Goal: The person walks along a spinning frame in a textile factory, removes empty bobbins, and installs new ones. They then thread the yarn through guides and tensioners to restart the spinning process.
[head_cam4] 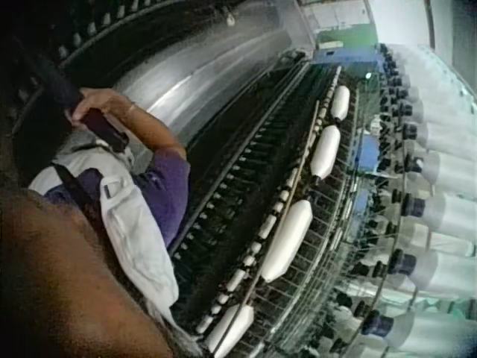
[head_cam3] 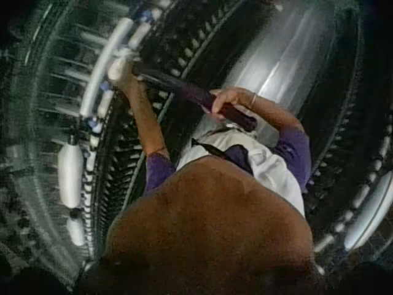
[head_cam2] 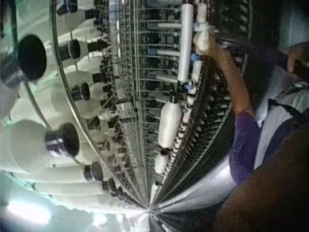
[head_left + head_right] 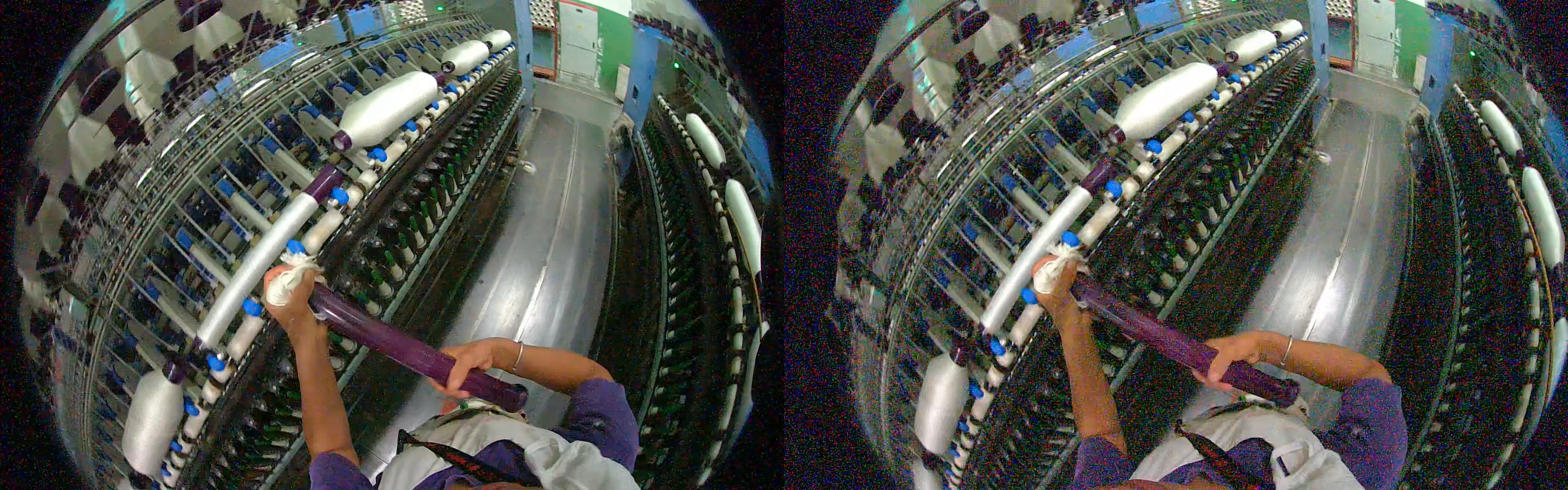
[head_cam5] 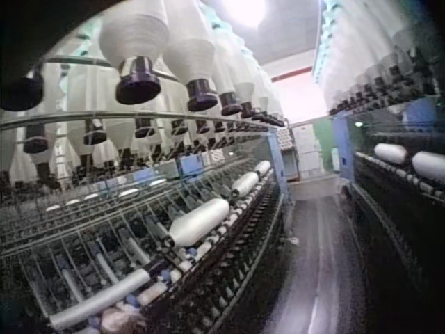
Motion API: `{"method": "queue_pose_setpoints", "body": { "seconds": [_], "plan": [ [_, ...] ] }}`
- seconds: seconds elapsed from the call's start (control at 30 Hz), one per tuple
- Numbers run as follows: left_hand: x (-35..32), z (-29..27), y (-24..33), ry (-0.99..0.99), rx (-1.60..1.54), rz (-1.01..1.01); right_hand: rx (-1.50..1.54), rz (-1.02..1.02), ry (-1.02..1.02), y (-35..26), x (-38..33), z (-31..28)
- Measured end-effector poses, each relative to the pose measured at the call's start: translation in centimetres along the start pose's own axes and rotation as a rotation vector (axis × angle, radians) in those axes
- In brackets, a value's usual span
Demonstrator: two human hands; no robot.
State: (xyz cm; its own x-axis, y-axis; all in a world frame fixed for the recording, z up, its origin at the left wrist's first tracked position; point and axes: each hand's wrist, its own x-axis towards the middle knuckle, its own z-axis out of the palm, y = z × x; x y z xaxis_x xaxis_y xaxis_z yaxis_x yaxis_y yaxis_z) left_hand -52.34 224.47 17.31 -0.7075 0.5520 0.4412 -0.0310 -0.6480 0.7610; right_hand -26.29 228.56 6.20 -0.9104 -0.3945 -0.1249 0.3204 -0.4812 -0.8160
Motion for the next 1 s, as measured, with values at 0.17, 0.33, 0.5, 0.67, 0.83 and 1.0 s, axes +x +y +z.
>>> {"method": "queue_pose_setpoints", "body": {
  "seconds": [0.17, 0.33, 0.5, 0.67, 0.83, 1.0],
  "plan": [
    [4.2, 0.5, -2.3, -0.054, 0.334, 0.202, -0.846, -0.136, 0.966, -1.5, -1.9, -3.1],
    [9.9, 1.1, -3.5, -0.042, 0.700, 0.473, -0.678, -0.065, 0.705, -1.1, -6.8, -6.6],
    [13.3, 3.7, -5.9, -0.319, 1.852, 0.517, -1.090, 0.010, 1.156, 0.4, -9.8, -11.2],
    [12.8, 9.9, -2.8, -0.515, 2.061, 0.385, -1.170, 0.061, 1.289, -0.2, -11.6, -14.6],
    [2.4, 12.6, 3.0, -0.202, 1.749, 0.554, -1.442, -0.161, 1.250, -6.1, -8.6, -17.1],
    [-6.0, 7.4, 7.7, 0.366, 1.013, 0.307, -1.801, -0.687, 1.073, -15.9, 0.1, -14.0]
  ]
}}
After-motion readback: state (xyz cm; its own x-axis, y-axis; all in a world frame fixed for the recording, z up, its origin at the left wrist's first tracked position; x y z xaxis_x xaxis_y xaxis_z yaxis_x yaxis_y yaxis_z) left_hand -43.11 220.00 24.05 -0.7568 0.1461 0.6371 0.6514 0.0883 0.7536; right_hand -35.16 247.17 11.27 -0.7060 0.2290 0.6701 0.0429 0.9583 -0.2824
